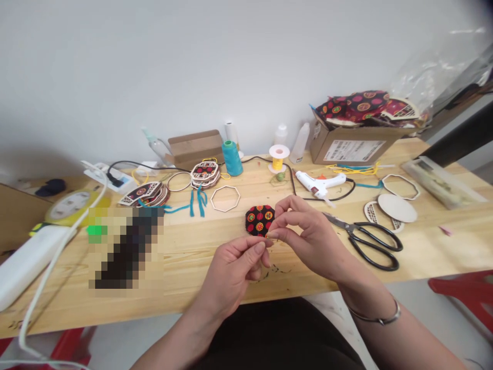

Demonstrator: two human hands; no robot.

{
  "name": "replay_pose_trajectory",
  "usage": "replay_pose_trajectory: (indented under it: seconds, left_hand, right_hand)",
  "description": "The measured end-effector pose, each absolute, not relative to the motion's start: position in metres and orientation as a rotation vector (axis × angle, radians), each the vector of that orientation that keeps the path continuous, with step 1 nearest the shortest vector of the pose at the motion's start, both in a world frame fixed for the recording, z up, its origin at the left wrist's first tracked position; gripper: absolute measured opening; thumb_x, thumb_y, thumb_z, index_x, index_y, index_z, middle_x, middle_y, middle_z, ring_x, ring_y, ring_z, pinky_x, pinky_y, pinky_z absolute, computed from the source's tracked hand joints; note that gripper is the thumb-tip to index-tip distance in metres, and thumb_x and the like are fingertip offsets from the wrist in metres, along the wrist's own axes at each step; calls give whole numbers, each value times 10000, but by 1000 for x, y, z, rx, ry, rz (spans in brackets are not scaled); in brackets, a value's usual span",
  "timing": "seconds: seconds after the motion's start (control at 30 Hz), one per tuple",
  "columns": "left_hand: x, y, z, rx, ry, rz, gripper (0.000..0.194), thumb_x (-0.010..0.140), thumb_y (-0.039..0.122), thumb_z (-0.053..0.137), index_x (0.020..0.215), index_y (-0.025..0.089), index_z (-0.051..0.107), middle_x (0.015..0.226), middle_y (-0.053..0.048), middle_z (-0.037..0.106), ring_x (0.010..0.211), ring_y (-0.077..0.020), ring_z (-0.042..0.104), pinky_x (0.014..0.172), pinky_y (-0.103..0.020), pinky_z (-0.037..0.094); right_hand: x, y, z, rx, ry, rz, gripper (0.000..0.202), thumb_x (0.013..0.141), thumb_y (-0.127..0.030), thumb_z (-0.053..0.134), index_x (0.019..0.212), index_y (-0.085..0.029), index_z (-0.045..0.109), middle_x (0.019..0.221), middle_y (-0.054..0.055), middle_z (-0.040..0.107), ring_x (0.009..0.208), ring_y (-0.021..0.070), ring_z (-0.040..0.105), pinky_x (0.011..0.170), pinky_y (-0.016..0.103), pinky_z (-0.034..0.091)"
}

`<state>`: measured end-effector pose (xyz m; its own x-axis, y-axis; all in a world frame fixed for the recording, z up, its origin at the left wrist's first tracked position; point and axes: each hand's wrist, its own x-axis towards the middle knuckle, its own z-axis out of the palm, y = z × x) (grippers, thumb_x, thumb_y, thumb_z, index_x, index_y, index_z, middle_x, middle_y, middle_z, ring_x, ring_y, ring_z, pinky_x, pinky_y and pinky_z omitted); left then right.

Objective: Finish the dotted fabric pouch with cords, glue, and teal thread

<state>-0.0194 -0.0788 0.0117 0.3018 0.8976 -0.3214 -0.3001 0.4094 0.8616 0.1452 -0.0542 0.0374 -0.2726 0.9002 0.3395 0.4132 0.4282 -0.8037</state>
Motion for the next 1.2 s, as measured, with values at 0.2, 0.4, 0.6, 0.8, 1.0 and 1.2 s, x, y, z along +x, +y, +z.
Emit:
replay_pose_trajectory:
  seconds: [0.2,0.4,0.6,0.8,1.0,1.2]
  left_hand:
    - [-20,-79,10,783,1027,902,166,732,291,660,769,132,690,585,-3,572,427,-31,312,415,-188,222]
    - [-23,-77,11,793,1065,953,180,715,300,674,718,120,672,568,0,570,406,-20,314,399,-177,211]
    - [-29,-72,9,671,1095,1111,189,683,293,710,714,113,665,584,5,557,429,-8,300,388,-147,193]
    - [-33,-69,7,570,1091,1191,221,622,281,754,716,102,663,589,11,536,433,-3,273,379,-139,196]
    - [-33,-65,3,539,1092,1214,221,614,278,758,718,107,663,633,-17,601,430,-3,290,380,-140,215]
    - [-34,-61,4,543,1110,1259,216,646,278,737,746,96,677,723,-47,632,444,-6,244,381,-147,212]
  right_hand:
    - [140,-55,38,-1137,-1877,778,171,778,-71,565,660,-177,628,819,18,519,826,133,509,731,283,434]
    - [136,-44,34,-1164,-1917,671,127,818,-136,551,729,-178,630,850,32,545,828,144,512,736,289,430]
    - [136,-19,19,-1212,-2473,179,164,836,-116,502,859,-175,654,868,71,573,845,189,441,709,326,338]
    - [130,-11,10,-959,-2809,16,123,858,-195,520,796,-174,624,869,67,574,865,196,415,660,321,270]
    - [130,-2,4,-939,-2763,123,129,846,-174,528,735,-156,592,863,62,584,868,185,429,669,303,309]
    - [126,-3,15,-1169,-2091,874,116,803,-130,511,720,-148,590,772,25,605,729,120,520,678,259,410]
